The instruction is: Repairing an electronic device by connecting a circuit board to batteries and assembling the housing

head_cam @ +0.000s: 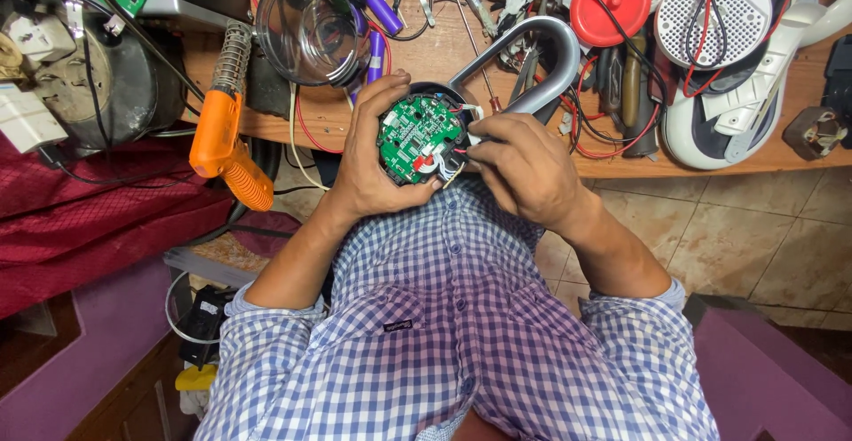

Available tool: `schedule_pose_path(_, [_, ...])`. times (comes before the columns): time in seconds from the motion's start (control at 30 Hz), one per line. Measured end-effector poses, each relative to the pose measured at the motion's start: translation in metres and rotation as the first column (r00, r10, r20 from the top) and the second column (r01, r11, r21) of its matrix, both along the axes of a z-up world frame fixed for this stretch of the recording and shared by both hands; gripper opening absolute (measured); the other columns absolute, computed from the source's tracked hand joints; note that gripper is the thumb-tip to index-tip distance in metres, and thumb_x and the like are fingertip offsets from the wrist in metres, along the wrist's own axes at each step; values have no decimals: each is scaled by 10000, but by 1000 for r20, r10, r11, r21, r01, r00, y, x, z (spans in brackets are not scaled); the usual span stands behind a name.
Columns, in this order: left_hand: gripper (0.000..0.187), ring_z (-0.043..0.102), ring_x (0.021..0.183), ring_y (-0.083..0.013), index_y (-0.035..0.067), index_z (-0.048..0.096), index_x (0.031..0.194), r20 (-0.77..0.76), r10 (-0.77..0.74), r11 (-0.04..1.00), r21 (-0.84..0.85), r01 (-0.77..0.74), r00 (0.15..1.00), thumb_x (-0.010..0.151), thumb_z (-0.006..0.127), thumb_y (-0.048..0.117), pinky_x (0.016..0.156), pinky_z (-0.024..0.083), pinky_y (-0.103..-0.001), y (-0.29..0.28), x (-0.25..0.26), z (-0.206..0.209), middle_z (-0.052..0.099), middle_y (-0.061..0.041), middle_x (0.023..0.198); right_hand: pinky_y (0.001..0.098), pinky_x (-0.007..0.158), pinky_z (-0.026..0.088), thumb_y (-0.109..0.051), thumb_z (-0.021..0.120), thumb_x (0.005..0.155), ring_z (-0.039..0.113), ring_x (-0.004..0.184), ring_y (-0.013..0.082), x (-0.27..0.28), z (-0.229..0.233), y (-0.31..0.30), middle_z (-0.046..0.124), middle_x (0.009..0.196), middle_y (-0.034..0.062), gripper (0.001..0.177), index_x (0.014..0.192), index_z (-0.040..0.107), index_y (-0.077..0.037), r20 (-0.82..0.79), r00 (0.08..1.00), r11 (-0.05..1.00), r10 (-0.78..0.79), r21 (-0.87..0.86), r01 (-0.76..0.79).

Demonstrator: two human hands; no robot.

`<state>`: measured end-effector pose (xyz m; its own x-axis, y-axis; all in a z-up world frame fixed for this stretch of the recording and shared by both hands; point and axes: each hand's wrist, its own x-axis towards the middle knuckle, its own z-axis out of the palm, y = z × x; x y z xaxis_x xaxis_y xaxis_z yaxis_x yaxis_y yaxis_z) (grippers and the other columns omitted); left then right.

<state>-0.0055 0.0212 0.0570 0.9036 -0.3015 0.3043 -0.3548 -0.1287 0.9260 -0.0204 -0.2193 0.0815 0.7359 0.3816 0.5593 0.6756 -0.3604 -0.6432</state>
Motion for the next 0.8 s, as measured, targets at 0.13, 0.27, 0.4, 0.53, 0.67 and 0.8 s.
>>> schedule_pose_path(0.13, [938, 482, 1377, -435, -28, 473, 1408, -3, -2, 1000, -13, 2, 1000, 697, 973, 324, 1181, 366, -548, 0, 1, 3, 498, -243, 1428, 459, 709, 570, -127, 571, 1035, 695, 891, 419, 4, 9, 0, 687, 1118, 242, 205, 1037, 714, 19, -41, 999, 999, 25, 22, -24])
schedule_pose_path(0.27, [941, 487, 1372, -430, -27, 475, 1405, -7, -3, 1000, -21, 3, 1000, 691, 978, 321, 1178, 373, -544, 1, 0, 3, 500, -239, 1423, 474, 667, 558, -146, 633, 1016, 681, 814, 421, -4, 7, -4, 678, 1025, 221, 170, 1000, 707, 6, -122, 992, 999, 42, 21, -39])
schedule_pose_path(0.4, [947, 482, 1381, -426, -21, 470, 1413, -13, -5, 1000, -22, 5, 1000, 691, 983, 316, 1181, 376, -538, 1, -1, 4, 494, -234, 1434, 437, 661, 553, -155, 666, 1011, 674, 787, 387, -6, 10, -5, 639, 958, 177, 151, 1042, 711, -14, -261, 965, 999, 36, 44, -25])
schedule_pose_path(0.53, [945, 479, 1385, -438, -24, 468, 1412, -11, -17, 1000, -15, 17, 1000, 706, 980, 341, 1179, 375, -549, 1, -1, 7, 493, -238, 1432, 409, 673, 538, -159, 707, 994, 652, 778, 350, -4, 12, -9, 616, 953, 156, 140, 1047, 735, -33, -337, 941, 998, 20, 71, 4])
schedule_pose_path(0.67, [950, 477, 1385, -447, -27, 473, 1404, -13, -22, 1000, -2, 22, 1000, 700, 986, 350, 1179, 378, -551, -1, -3, 6, 493, -244, 1432, 386, 653, 517, -149, 708, 999, 622, 732, 308, -1, 17, -11, 605, 925, 157, 144, 1056, 741, -21, -413, 911, 995, 22, 102, 22])
schedule_pose_path(0.8, [961, 467, 1393, -438, -20, 467, 1415, -22, -16, 1000, 1, 16, 1000, 703, 985, 366, 1184, 373, -552, -3, -3, 5, 486, -241, 1440, 419, 663, 525, -127, 696, 1000, 651, 759, 358, -1, 17, -12, 635, 931, 189, 190, 1121, 725, 16, -446, 895, 992, 10, 118, 48])
